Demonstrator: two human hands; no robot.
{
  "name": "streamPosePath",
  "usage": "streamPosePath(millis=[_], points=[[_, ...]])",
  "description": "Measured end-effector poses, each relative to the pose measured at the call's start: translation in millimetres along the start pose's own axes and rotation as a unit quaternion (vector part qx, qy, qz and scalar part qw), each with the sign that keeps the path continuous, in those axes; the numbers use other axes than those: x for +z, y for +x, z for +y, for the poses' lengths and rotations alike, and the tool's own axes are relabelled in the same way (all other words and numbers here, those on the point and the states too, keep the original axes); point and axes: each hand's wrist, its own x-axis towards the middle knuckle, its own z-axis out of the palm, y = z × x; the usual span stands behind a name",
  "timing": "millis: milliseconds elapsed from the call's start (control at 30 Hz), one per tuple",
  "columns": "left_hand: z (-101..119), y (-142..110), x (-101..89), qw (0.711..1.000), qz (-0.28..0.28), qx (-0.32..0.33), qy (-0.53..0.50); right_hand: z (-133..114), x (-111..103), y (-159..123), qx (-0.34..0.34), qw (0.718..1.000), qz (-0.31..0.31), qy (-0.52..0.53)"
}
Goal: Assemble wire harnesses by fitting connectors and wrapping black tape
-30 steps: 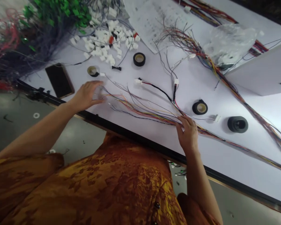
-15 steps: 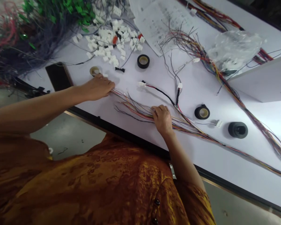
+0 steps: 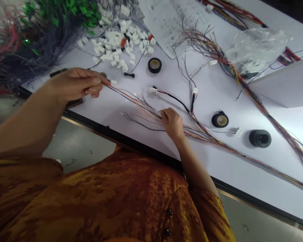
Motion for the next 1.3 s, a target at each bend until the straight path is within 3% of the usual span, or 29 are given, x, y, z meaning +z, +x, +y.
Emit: streamPosePath(millis=[100,200,367,500,667,767,1000,1167,1300], points=[[0,4,5.2,0.993,0.109,0.03,-0.04,-6,-11,5,-0.013,0.999,0.012,0.04],[-7,7,8.8,0.984,0.149,0.036,-0.089,-20,-18,19,-0.021,0.998,0.012,0.061],[-8,1,9.2,0.978,0.149,0.057,-0.137,-57,-10,66,-0.034,0.991,-0.066,0.113],[-3,-9,12.6,0.978,0.168,0.069,-0.1,-80,1,94,-0.037,0.984,-0.124,0.121],[0,-16,18.9,0.976,0.203,0.069,-0.026,-92,0,90,-0.103,0.99,-0.085,-0.034],[-1,-15,20.0,0.976,0.209,0.065,-0.02,-96,-3,82,-0.112,0.99,-0.073,-0.048],[1,-14,20.7,0.973,0.206,0.067,-0.077,-118,5,98,-0.104,0.989,-0.098,0.021],[13,-13,24.4,0.962,0.208,0.078,-0.156,-131,18,116,-0.053,0.963,-0.208,0.161],[17,-12,21.3,0.951,0.193,0.114,-0.215,-133,18,121,-0.006,0.94,-0.228,0.252]])
